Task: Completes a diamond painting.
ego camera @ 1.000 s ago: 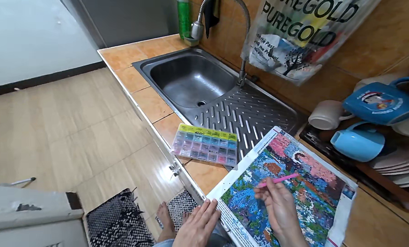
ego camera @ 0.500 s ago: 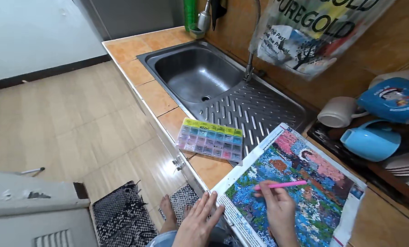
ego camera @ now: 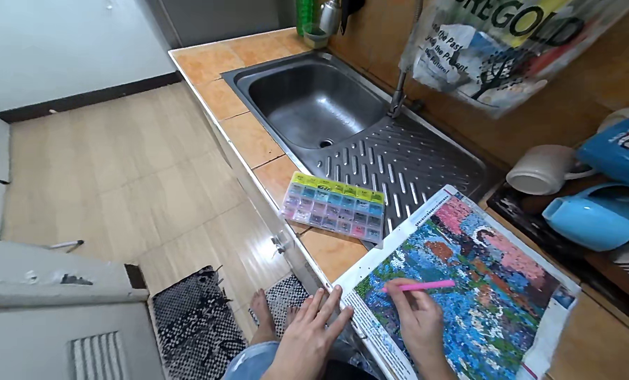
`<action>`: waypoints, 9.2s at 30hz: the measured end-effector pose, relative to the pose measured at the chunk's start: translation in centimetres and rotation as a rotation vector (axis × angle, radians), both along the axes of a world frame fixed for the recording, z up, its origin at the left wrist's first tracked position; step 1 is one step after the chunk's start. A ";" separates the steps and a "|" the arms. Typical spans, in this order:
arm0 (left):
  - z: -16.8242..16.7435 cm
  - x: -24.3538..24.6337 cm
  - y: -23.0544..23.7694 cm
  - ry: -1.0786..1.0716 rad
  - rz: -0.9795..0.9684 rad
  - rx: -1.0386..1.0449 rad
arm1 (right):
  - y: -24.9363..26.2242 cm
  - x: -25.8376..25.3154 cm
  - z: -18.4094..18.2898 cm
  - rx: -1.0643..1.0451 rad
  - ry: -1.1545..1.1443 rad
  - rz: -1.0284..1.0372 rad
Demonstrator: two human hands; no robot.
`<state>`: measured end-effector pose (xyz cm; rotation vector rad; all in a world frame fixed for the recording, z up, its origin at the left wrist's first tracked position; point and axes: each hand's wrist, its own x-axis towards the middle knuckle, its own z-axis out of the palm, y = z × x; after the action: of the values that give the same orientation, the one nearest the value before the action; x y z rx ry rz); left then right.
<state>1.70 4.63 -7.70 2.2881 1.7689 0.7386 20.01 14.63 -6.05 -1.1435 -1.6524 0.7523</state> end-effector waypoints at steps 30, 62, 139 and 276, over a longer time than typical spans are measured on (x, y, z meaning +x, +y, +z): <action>0.4 -0.2 0.2 -0.015 -0.023 -0.101 | -1.8 2.7 0.4 -0.055 0.001 -0.031; 0.1 -0.5 -0.1 -0.073 -0.338 0.092 | -1.8 2.9 0.6 -0.223 0.134 -0.094; 0.2 -0.6 0.0 -0.116 -0.339 -0.057 | -3.3 2.2 0.3 -0.182 0.200 -0.012; 0.5 -0.4 -0.2 -0.050 -0.290 -0.083 | -2.3 2.9 -0.8 0.014 -0.041 0.032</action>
<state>1.33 4.43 -7.18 2.3763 1.3764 0.6490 22.93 12.33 -6.85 -1.1317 -1.7110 0.7413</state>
